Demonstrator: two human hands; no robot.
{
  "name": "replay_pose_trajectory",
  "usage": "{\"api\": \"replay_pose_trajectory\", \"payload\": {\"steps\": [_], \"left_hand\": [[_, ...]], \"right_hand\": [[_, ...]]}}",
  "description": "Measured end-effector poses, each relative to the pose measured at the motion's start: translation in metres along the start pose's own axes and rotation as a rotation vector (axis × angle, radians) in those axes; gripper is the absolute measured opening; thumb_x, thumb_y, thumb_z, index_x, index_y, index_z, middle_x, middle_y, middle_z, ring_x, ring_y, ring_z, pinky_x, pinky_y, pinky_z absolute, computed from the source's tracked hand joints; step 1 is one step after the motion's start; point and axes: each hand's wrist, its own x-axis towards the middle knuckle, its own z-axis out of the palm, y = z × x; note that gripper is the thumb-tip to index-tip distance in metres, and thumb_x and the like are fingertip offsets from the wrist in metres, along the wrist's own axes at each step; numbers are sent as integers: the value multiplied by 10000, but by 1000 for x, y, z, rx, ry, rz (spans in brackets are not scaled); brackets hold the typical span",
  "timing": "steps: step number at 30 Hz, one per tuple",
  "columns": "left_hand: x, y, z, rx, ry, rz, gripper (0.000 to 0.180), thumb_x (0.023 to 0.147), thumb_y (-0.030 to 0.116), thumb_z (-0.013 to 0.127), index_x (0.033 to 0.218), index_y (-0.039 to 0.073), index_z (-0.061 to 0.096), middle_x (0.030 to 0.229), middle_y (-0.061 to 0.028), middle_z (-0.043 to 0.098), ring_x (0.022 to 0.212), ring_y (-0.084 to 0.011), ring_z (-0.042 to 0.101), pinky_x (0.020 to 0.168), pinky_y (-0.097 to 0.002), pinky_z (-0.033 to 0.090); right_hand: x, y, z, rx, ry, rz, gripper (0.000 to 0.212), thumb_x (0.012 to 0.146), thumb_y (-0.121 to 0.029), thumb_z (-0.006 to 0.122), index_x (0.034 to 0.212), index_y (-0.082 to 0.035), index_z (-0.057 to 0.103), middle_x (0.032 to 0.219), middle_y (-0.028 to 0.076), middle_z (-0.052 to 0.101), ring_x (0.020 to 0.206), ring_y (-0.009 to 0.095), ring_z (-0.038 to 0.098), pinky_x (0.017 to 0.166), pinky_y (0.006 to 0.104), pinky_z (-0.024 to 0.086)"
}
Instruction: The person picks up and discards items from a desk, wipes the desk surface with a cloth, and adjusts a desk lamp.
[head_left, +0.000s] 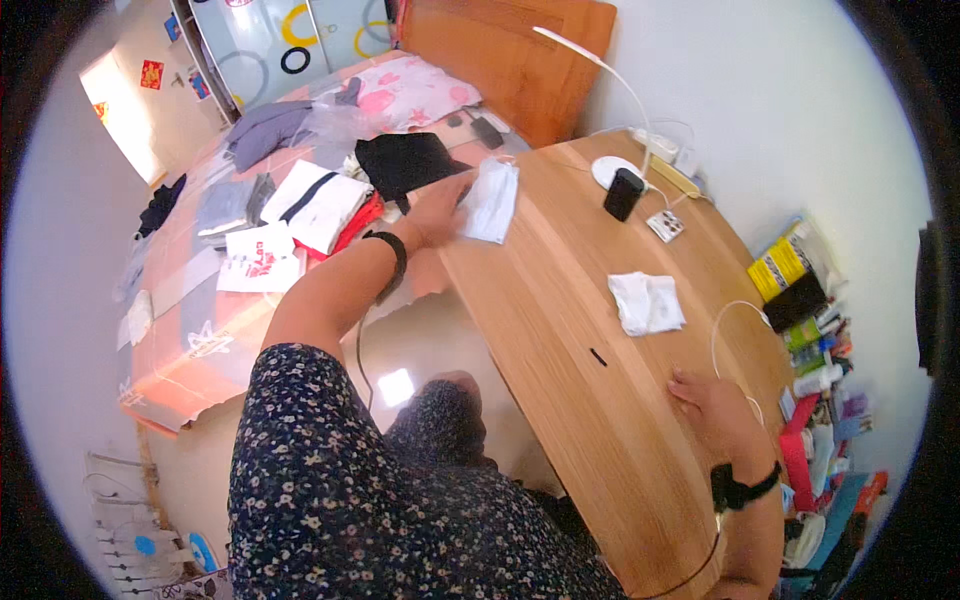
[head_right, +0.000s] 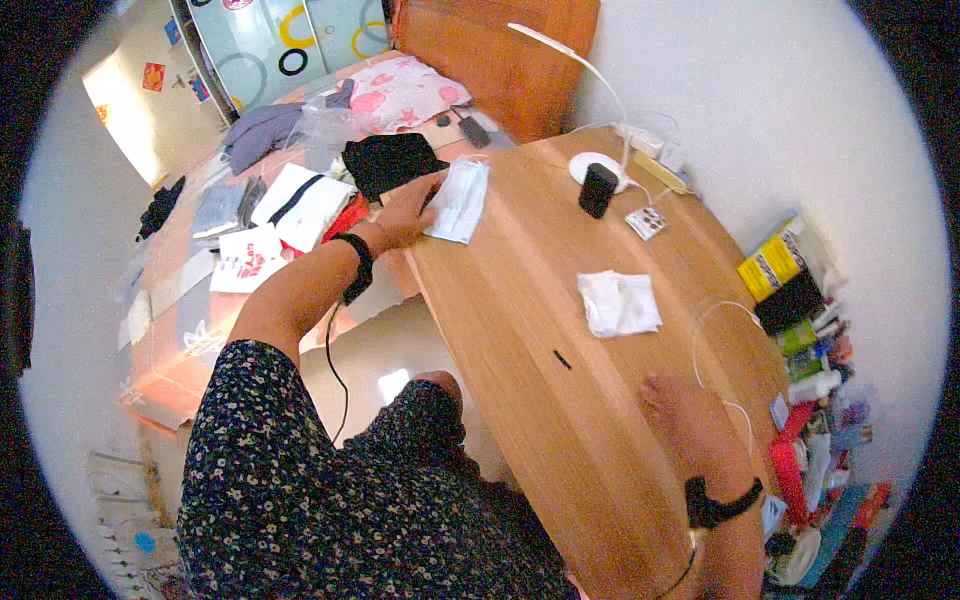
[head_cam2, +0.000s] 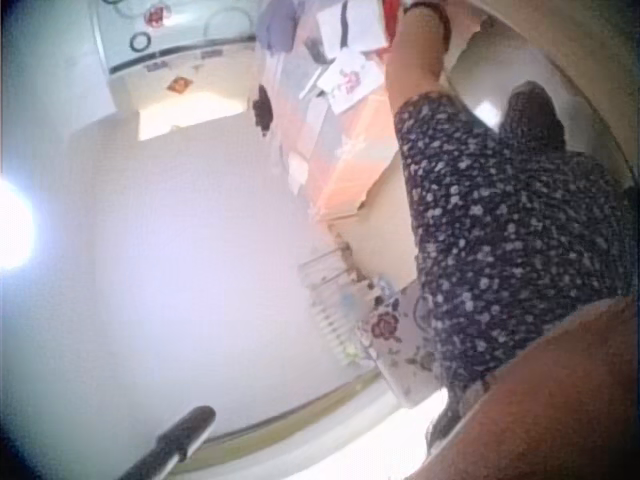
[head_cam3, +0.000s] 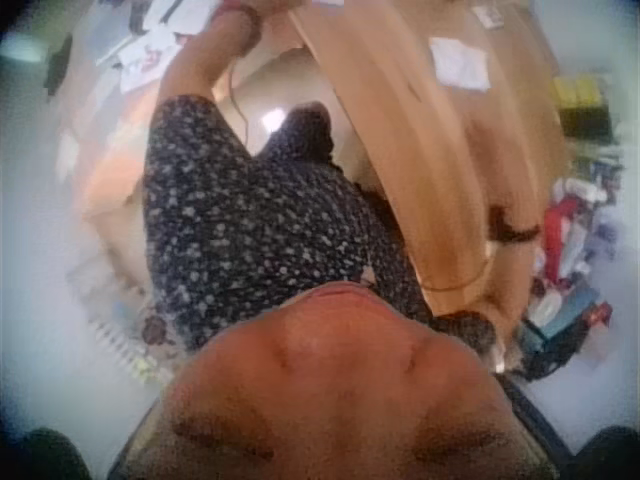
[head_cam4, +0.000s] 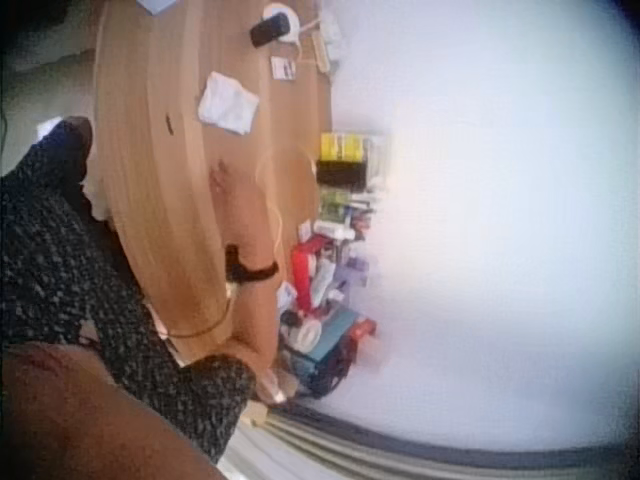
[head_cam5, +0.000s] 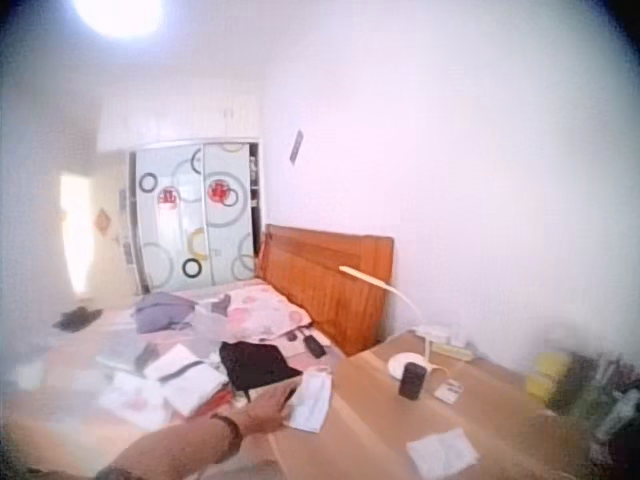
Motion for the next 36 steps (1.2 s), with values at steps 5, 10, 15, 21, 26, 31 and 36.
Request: {"api": "replay_pose_trajectory", "payload": {"steps": [5, 10, 15, 21, 26, 31, 36], "left_hand": [[-19, -4, -20, 285, -191, 41, 603, 835, 273, 487, 1379, 89, 306, 1359, -209, 371, 1244, -373, 363, 1073, -410, 251], [-16, -6, -8, 282, -184, 66, 635, 783, 329, 571, 1333, 69, 387, 1301, -248, 394, 1182, -398, 399, 1020, -449, 305], [-14, 2, -13, 227, -191, 7, 701, 778, 407, 575, 1356, 82, 349, 1338, -249, 349, 1228, -397, 350, 1049, -453, 264], [-8, 7, -13, 323, -348, -89, 713, 796, 441, 567, 1376, 104, 326, 1396, -248, 284, 1322, -382, 238, 1094, -493, 136], [-1, 9, -17, 289, -271, -2, 613, 800, 382, 573, 1301, 60, 427, 1329, -221, 390, 1287, -363, 304, 1074, -503, 179], [-3, 0, -6, 324, -356, 8, 620, 884, 351, 448, 1378, 11, 289, 1377, -207, 351, 1324, -340, 259, 1084, -535, 98], [2, 4, -13, 272, -478, -22, 610, 895, 345, 421, 1387, 17, 272, 1396, -185, 337, 1335, -333, 243, 1078, -558, 77]], "right_hand": [[0, 11, 30, -58, 37, -164, 340, 777, -4, 574, 1116, -28, 588, 1173, 188, 565, 1084, 347, 543, 917, 369, 447], [-14, -5, 18, 24, -71, 0, 387, 807, 46, 501, 1191, 8, 525, 1328, 197, 440, 1275, 331, 377, 1019, 375, 350], [-6, -21, 19, 156, -97, 211, 470, 776, 86, 448, 1237, 3, 488, 1375, 194, 383, 1324, 343, 288, 1066, 378, 288], [2, -25, 31, -143, -255, 269, 573, 723, 70, 456, 1293, 32, 408, 1424, 194, 300, 1347, 342, 226, 1098, 380, 236], [8, -30, 37, -81, -280, 413, 629, 709, 49, 469, 1327, 45, 356, 1449, 197, 244, 1351, 341, 215, 1102, 368, 224], [10, -29, 29, 4, -371, 488, 695, 679, 76, 467, 1356, 41, 314, 1463, 191, 214, 1355, 326, 209, 1109, 351, 214], [17, -25, 33, -4, -428, 532, 712, 678, 80, 454, 1370, 31, 288, 1475, 183, 181, 1359, 325, 198, 1113, 341, 209]]}}
